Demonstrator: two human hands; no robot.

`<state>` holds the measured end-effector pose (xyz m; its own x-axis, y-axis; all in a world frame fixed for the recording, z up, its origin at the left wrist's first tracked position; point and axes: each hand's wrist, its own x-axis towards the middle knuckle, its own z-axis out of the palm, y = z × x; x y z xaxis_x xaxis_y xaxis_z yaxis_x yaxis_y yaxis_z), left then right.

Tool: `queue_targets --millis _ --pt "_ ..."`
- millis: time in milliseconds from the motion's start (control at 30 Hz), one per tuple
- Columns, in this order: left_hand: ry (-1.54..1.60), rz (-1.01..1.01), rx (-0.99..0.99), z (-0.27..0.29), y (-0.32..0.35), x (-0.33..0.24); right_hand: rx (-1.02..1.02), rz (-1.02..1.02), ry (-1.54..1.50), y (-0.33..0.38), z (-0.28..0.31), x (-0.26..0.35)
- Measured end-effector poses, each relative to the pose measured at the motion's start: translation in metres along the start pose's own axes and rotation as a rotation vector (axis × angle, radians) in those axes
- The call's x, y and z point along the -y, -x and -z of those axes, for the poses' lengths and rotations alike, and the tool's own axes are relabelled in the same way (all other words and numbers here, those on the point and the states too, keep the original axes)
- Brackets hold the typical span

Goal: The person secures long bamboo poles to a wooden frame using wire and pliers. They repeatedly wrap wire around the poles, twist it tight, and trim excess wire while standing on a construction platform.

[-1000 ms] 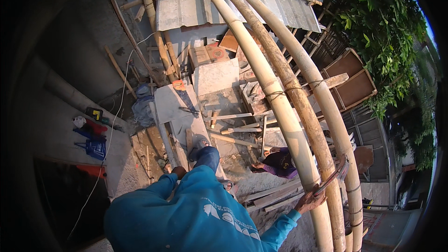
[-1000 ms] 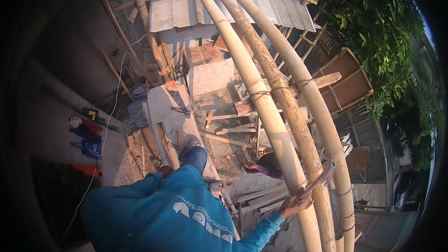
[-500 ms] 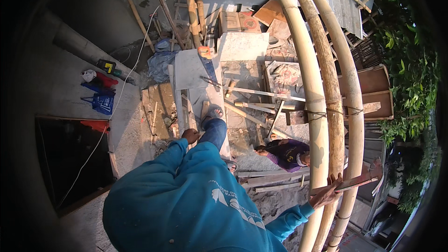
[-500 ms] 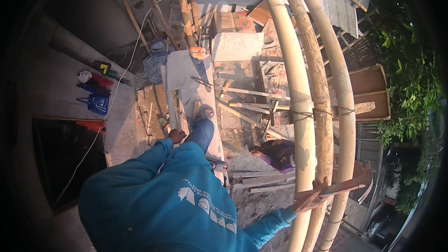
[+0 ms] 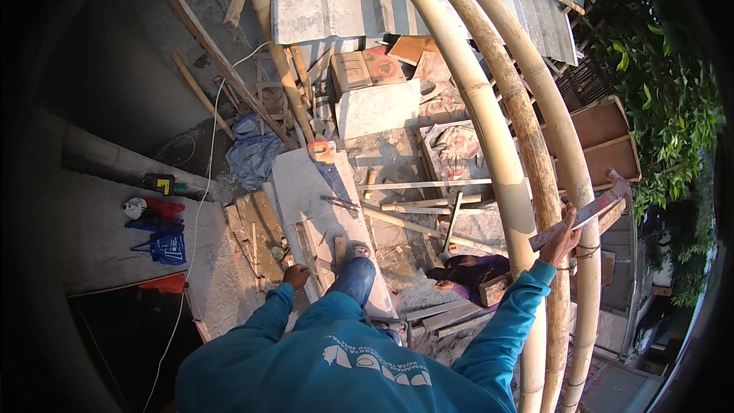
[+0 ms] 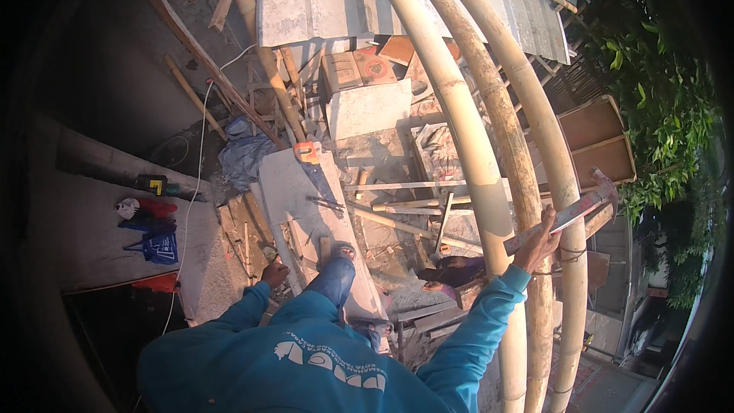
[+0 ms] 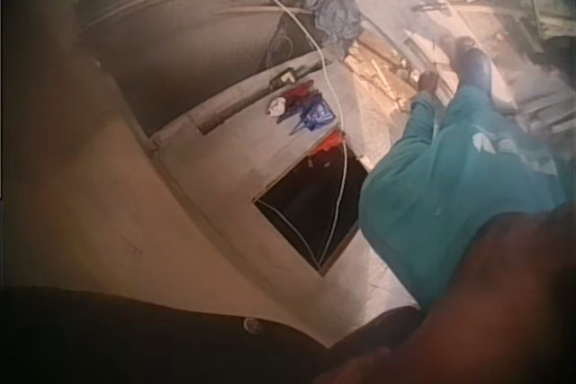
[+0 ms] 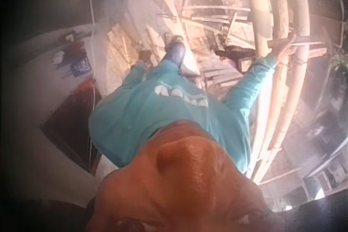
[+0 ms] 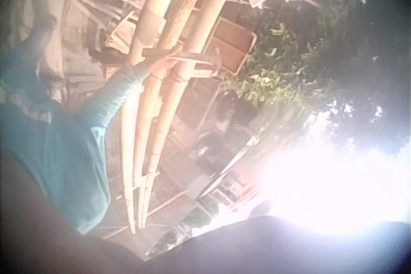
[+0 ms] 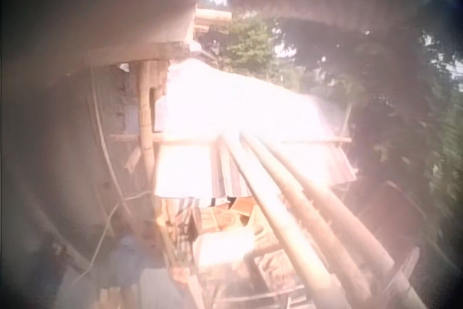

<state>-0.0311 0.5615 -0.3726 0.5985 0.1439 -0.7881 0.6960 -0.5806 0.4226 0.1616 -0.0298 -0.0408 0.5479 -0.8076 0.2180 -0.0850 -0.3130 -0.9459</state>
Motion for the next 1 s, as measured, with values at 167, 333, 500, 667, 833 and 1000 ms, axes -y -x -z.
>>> queue_targets --millis 167,333,500,667,833,1000 --pt "-0.022 0.034 0.017 0.073 0.002 0.006 -0.068 0.015 0.271 -0.062 -0.039 -0.053" --pt "-0.164 0.11 0.01 0.116 0.019 -0.002 -0.033 -0.007 0.452 -0.066 -0.057 -0.052" --pt "-0.276 -0.164 -0.141 0.148 0.012 -0.088 -0.007 -0.116 0.496 -0.053 -0.066 -0.027" --pt "-0.245 -0.715 -0.416 0.186 -0.033 -0.301 -0.207 -0.135 0.137 -0.026 -0.076 -0.039" --pt "-0.339 -1.294 -0.593 0.197 -0.055 -0.555 -0.412 -0.115 -0.062 0.023 -0.118 -0.017" --pt "-0.515 -1.692 -0.458 0.151 -0.107 -0.747 -0.417 -0.181 -0.046 0.029 -0.123 -0.005"
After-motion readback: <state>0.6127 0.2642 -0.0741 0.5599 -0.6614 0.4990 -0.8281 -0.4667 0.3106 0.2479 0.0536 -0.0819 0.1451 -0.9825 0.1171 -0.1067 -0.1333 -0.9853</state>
